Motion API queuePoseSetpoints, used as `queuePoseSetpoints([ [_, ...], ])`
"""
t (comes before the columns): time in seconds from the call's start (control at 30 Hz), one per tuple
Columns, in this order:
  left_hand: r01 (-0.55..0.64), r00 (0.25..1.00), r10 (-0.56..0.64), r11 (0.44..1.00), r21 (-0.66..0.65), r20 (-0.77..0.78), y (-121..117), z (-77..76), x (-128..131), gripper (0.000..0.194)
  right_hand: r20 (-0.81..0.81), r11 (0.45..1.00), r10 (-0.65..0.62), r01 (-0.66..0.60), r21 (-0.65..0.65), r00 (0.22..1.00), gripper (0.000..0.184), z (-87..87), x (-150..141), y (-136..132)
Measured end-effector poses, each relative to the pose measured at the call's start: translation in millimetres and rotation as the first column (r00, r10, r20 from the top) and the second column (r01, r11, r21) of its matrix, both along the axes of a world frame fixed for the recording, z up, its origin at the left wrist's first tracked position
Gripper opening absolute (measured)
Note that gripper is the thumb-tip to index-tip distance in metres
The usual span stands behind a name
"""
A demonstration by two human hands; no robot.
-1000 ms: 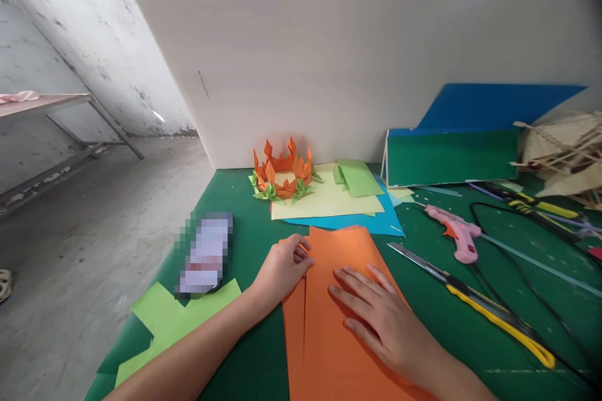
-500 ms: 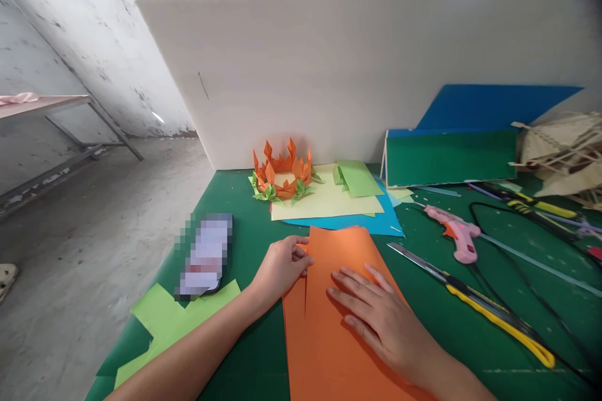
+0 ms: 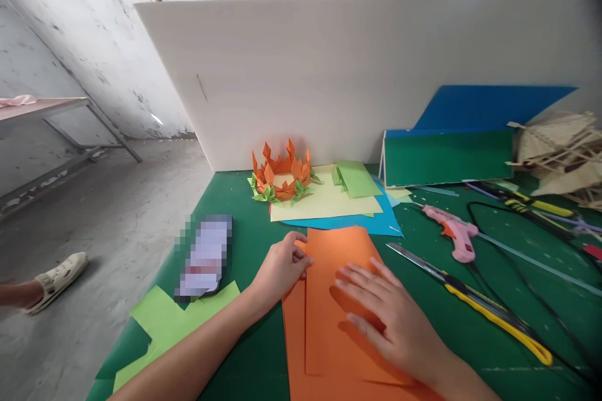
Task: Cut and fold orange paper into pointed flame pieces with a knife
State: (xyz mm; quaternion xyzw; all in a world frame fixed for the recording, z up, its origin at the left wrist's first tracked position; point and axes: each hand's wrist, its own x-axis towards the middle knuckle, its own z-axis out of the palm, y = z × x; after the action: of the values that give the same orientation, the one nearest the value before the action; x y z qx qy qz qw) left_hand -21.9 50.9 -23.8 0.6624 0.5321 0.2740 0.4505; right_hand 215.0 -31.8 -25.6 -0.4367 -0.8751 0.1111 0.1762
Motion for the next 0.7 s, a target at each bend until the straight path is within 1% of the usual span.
queuePoseSetpoints([
  [0.1, 0.011, 1.000, -0.011, 1.000, -0.008, -0.013, 0.7, 0.5, 0.4, 0.016, -0.009, 0.998, -0.054, 0.055, 0.042, 0.998, 0.047, 0.1, 5.5, 1.5],
  [0.17, 0.001, 1.000, -0.002, 1.000, -0.021, -0.019, 1.2, 1.8, 1.3, 0.012, -0.020, 0.998, -0.054, 0.054, 0.019, 0.998, 0.043, -1.5, 7.4, 3.1],
  [0.27, -0.011, 1.000, 0.010, 0.999, -0.041, -0.026, 1.2, 4.7, 2.3, 0.013, -0.022, 0.999, -0.025, 0.024, -0.045, 0.999, 0.041, -4.9, 7.0, 5.4],
  [0.33, -0.004, 0.999, 0.002, 0.999, -0.041, -0.038, 0.7, 6.5, 2.4, 0.015, -0.018, 0.997, -0.012, 0.011, -0.082, 1.000, 0.041, -6.6, 6.0, 6.5],
  [0.4, 0.010, 0.998, -0.011, 1.000, -0.028, -0.054, 0.2, 7.7, 2.1, 0.022, -0.017, 0.993, -0.004, 0.002, -0.118, 1.000, 0.042, -7.1, 5.3, 7.2],
  [0.53, 0.022, 0.996, -0.024, 0.999, -0.025, -0.081, -0.2, 8.9, 1.6, 0.052, -0.029, 0.982, 0.001, -0.006, -0.190, 1.000, 0.045, -5.2, 5.9, 7.7],
  [0.57, 0.023, 0.996, -0.026, 0.999, -0.032, -0.088, -0.2, 9.0, 1.6, 0.054, -0.031, 0.979, -0.002, -0.004, -0.202, 1.000, 0.046, -4.7, 6.2, 7.7],
  [0.7, 0.039, 0.993, -0.043, 0.998, -0.039, -0.111, 0.2, 9.3, 1.3, 0.048, -0.039, 0.971, -0.006, -0.003, -0.239, 0.999, 0.049, -4.9, 6.9, 7.6],
])
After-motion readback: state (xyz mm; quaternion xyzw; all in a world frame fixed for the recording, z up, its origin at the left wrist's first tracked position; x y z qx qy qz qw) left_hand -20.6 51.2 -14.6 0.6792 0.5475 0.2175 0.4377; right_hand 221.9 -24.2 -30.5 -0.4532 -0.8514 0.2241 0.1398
